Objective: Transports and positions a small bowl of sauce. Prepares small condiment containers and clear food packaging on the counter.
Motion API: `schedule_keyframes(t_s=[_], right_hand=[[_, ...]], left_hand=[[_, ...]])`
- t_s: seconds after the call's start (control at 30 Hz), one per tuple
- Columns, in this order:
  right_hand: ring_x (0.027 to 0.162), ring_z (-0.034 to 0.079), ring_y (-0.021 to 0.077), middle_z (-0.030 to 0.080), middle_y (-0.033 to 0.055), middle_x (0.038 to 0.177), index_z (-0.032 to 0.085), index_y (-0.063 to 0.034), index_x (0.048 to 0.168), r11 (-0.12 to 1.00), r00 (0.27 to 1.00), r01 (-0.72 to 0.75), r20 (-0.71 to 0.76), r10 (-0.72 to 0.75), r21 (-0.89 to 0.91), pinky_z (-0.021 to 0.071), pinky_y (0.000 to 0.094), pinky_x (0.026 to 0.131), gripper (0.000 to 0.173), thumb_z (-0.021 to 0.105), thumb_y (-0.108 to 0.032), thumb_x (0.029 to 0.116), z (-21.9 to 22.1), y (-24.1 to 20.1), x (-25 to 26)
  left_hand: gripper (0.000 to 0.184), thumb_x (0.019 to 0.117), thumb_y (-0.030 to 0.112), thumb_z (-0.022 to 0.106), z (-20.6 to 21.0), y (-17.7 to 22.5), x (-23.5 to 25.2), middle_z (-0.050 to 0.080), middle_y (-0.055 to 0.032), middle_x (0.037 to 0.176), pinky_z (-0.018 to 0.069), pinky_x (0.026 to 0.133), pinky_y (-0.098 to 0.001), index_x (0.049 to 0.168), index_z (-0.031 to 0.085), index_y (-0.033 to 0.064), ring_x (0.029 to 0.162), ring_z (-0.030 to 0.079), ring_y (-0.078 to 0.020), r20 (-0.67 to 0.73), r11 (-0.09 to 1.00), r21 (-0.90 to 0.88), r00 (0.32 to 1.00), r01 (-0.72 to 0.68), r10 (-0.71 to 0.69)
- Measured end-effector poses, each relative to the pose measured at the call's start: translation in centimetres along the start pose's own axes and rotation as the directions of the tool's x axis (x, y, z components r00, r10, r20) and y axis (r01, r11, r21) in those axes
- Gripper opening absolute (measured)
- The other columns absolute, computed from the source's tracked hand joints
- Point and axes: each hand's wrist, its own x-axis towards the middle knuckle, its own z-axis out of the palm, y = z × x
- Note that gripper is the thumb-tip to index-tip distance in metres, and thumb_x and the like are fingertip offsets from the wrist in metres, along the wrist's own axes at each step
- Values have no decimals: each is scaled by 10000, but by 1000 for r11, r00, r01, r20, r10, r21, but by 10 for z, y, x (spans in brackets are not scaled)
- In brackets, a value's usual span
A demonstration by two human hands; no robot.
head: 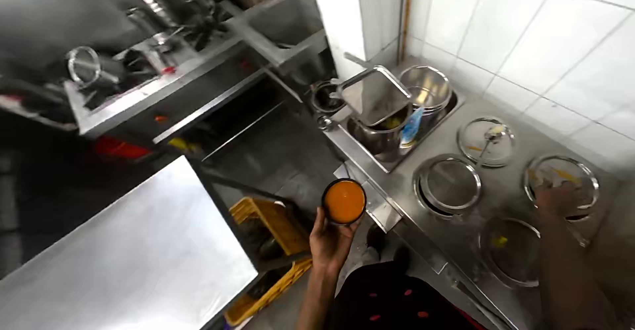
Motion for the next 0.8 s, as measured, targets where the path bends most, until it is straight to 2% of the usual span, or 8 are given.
schedule_keyframes(t_s=[0.03, 0.1, 0.27, 0.4, 0.47, 0.6, 0.67, 0.8], right_hand=[[1382, 359, 629, 429, 424, 1452, 567, 48, 1364, 996, 1000, 16, 9, -16, 89, 189, 820, 1101, 656, 487, -502, 1015, 33, 9, 15], [1477, 240, 580, 322, 346, 1578, 516, -79, 1459, 986, 995, 29, 92, -44, 163, 163, 792, 1142, 692, 486, -590, 993, 36, -14, 15], [1445, 338, 492, 387, 247, 1568, 569, -150, 1409, 862, 935, 335, -25, -353, 381, 287, 703, 1124, 585, 484, -571, 1013, -14, -97, -73], [1433, 372, 458, 408, 224, 1562, 605, -129, 1386, 683, 806, 554, -102, -582, 477, 342, 679, 1094, 526, 522, -501, 1024, -44, -157, -176], [1433, 385, 457, 425, 234, 1548, 633, -118, 1360, 591, 741, 612, -119, -661, 526, 337, 662, 1131, 489, 556, -459, 1019, -56, -189, -236], [1396, 422, 472, 443, 249, 1526, 666, -83, 1309, 424, 602, 664, -102, -792, 616, 357, 659, 1120, 445, 583, -401, 1010, -78, -245, -357], [1393, 432, 462, 455, 237, 1521, 685, -99, 1284, 338, 527, 680, -114, -842, 651, 365, 650, 1118, 431, 583, -402, 996, -79, -273, -416], [1380, 453, 444, 485, 235, 1500, 704, -107, 1267, 111, 337, 667, -166, -927, 737, 384, 611, 1127, 427, 575, -416, 1001, -94, -314, -526]], left_hand=[[605, 1024, 536, 491, -2, 3, -5, 497, -234, 1487, 439, 1065, -678, 1500, 451, 165, 1324, 527, -461, 4, 1000, -9, 1000, -18, 18], [601, 1023, 523, 506, -8, 10, -17, 508, -240, 1471, 455, 1055, -668, 1490, 457, 148, 1303, 544, -463, 24, 998, -31, 998, -52, 53], [597, 1041, 563, 435, -36, 43, -53, 529, -174, 1472, 472, 1069, -607, 1493, 457, 175, 1313, 559, -388, 58, 993, -12, 991, -117, 117], [598, 1041, 557, 448, -69, 86, -82, 525, -175, 1477, 472, 1067, -611, 1500, 450, 174, 1320, 554, -386, 27, 980, -38, 980, -196, 198], [585, 1041, 533, 471, -89, 113, -99, 534, -190, 1460, 475, 1059, -616, 1491, 458, 159, 1304, 564, -391, 7, 968, -69, 970, -243, 244], [532, 1047, 502, 481, -124, 178, -143, 578, -188, 1405, 497, 1042, -586, 1450, 501, 157, 1251, 606, -367, -25, 946, -120, 953, -301, 301], [533, 1046, 505, 482, -144, 213, -167, 568, -186, 1418, 500, 1040, -570, 1461, 499, 171, 1254, 603, -362, -15, 935, -125, 943, -332, 332], [541, 1053, 516, 455, -190, 272, -213, 558, -198, 1431, 492, 1048, -568, 1484, 482, 190, 1263, 595, -364, 5, 892, -152, 902, -426, 432]])
